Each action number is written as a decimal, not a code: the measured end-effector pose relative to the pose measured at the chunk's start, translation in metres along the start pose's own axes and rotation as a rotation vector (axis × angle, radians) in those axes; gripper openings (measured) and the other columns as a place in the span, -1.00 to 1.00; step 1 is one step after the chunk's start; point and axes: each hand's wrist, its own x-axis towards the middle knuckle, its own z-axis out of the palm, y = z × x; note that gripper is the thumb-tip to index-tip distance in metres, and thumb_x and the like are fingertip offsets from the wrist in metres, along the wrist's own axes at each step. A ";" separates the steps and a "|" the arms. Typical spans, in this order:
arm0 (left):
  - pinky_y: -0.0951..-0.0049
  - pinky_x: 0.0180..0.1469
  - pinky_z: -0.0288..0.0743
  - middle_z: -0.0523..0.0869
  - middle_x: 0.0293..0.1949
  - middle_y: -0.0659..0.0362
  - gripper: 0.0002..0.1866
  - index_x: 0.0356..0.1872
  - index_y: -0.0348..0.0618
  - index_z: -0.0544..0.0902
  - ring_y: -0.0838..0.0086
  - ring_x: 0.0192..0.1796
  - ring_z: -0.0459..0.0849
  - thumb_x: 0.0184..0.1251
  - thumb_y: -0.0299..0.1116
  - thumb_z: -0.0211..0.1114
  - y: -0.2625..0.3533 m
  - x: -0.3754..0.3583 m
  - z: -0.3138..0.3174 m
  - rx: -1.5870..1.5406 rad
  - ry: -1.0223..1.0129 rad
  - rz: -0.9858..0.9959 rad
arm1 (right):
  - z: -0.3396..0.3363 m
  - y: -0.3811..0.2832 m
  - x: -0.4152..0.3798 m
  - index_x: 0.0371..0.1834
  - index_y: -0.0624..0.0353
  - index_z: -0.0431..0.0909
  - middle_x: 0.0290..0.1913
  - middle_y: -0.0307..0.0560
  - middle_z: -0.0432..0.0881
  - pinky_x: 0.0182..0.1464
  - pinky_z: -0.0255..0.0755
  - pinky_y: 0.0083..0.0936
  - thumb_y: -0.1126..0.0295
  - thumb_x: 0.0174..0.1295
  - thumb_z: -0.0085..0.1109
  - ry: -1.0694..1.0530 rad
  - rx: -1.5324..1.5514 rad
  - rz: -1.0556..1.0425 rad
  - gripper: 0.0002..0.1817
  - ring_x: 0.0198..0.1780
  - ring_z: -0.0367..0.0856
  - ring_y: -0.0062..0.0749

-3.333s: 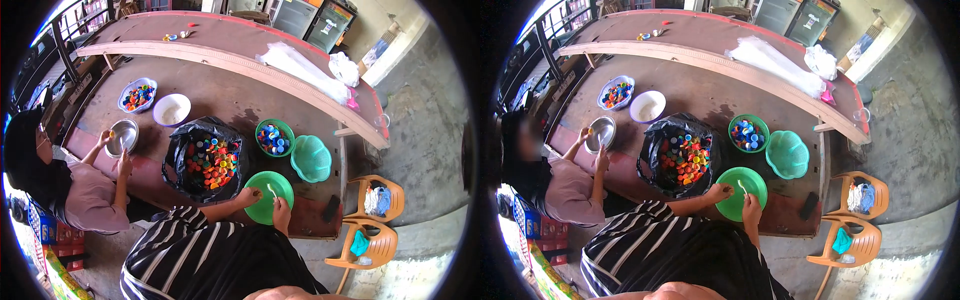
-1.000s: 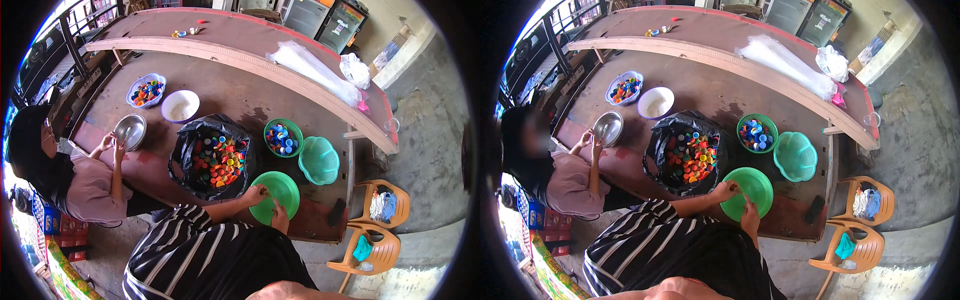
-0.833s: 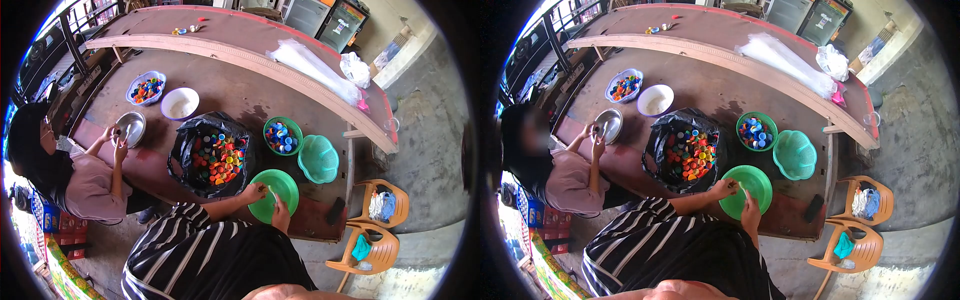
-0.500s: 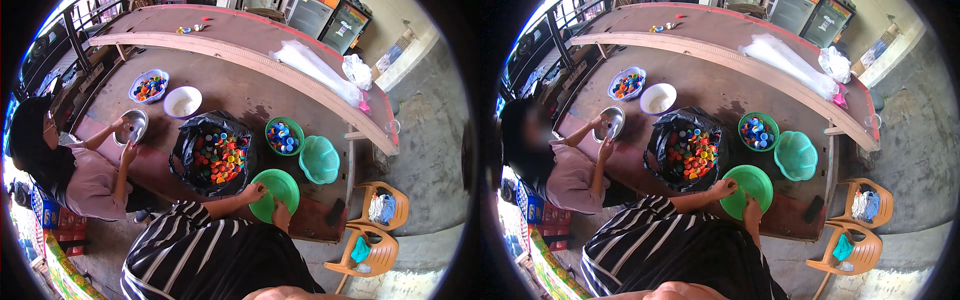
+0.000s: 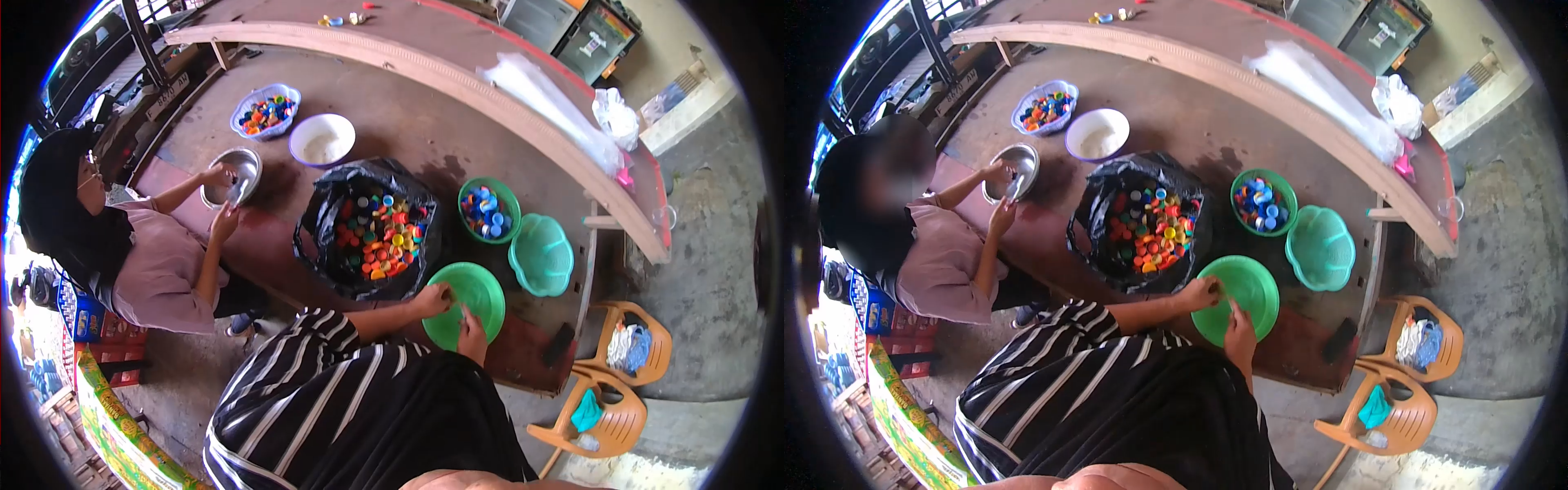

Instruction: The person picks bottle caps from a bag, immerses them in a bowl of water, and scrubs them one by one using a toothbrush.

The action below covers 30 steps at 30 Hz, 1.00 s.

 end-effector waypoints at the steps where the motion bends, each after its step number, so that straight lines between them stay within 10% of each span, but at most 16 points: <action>1: 0.36 -0.38 0.55 0.70 -0.52 0.08 -0.79 -0.17 -0.27 0.60 0.39 -0.45 0.72 0.27 -0.36 0.24 0.003 -0.004 0.001 -0.052 -0.016 -0.028 | 0.001 0.005 0.000 0.27 0.02 0.47 -0.02 0.17 0.55 -0.08 0.45 -0.15 0.50 0.32 0.00 -0.011 -0.010 0.022 -0.56 -0.04 0.57 0.14; 30: 0.27 -0.23 0.57 0.70 -0.37 -0.01 -0.68 -0.06 -0.19 0.60 0.21 -0.28 0.73 0.21 -0.28 0.31 -0.001 0.006 0.005 0.014 0.044 0.016 | -0.004 0.032 0.029 0.32 -0.09 0.42 0.01 0.13 0.55 -0.11 0.46 -0.10 0.48 0.32 -0.07 -0.140 -0.463 0.109 -0.52 -0.03 0.58 0.11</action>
